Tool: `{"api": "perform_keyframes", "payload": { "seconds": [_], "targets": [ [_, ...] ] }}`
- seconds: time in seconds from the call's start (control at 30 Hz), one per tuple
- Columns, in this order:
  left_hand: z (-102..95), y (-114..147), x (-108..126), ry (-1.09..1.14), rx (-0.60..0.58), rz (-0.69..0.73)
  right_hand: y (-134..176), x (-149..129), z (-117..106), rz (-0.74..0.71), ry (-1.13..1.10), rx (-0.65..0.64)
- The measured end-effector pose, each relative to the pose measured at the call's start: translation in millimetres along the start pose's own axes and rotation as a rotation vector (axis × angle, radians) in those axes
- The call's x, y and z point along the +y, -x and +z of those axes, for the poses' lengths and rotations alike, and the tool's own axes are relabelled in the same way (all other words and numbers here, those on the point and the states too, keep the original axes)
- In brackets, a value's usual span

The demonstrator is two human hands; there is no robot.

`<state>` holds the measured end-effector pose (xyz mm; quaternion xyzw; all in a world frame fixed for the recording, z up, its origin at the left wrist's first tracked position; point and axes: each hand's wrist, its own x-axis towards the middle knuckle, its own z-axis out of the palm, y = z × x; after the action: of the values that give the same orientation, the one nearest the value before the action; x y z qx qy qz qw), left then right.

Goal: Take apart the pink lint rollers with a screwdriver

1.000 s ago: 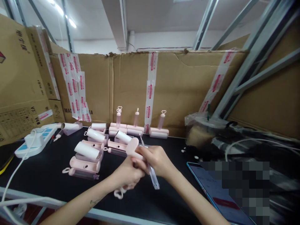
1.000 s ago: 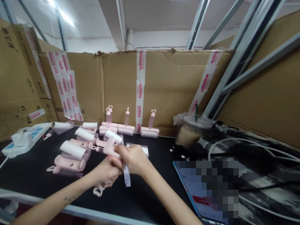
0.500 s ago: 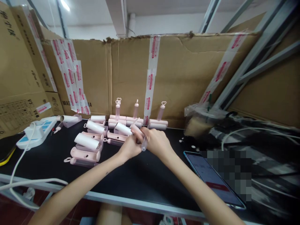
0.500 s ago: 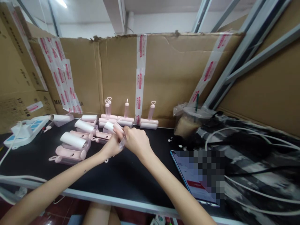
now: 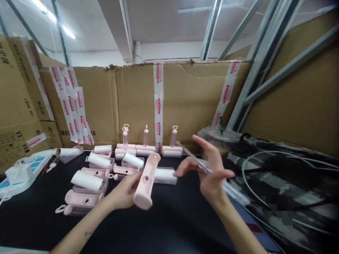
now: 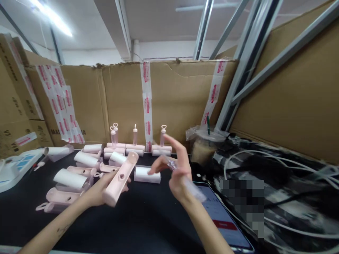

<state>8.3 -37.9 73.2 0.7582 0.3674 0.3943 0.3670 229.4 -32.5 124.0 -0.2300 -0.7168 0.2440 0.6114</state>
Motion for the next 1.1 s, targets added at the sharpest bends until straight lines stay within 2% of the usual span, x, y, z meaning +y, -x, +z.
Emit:
{"api": "perform_keyframes", "payload": {
  "seconds": [0.07,0.13,0.27,0.37,0.47,0.57,0.7,0.8,0.97,1.1],
  "targets": [
    [3.3,5,-11,-0.009,0.001,0.029,8,3,-3,0.152,-0.167,-0.037],
    [5.9,9,-17,-0.046,0.019,0.048,17,7,-2,0.273,-0.269,-0.159],
    [6.0,15,-11,-0.185,0.036,0.109,29,10,5,0.431,-0.431,-0.345],
    [6.9,16,-6,-0.21,-0.037,0.181,31,7,6,0.442,-0.539,-0.305],
    [12.9,15,-15,-0.09,0.011,0.105,32,6,6,0.466,-0.565,-0.264],
    [18.8,17,-24,0.014,0.018,0.059,37,11,12,0.524,-0.535,-0.322],
    [15.3,21,-17,-0.053,-0.101,0.152,42,16,22,0.628,-0.468,-0.353],
    [9.4,23,-10,0.023,-0.204,0.205,43,17,26,0.633,-0.46,-0.308],
    [10.9,25,-11,0.173,-0.18,0.057,42,16,26,0.595,-0.505,-0.16],
    [14.6,27,-13,0.2,-0.168,0.011,43,15,27,0.606,-0.492,-0.171]
  ]
}}
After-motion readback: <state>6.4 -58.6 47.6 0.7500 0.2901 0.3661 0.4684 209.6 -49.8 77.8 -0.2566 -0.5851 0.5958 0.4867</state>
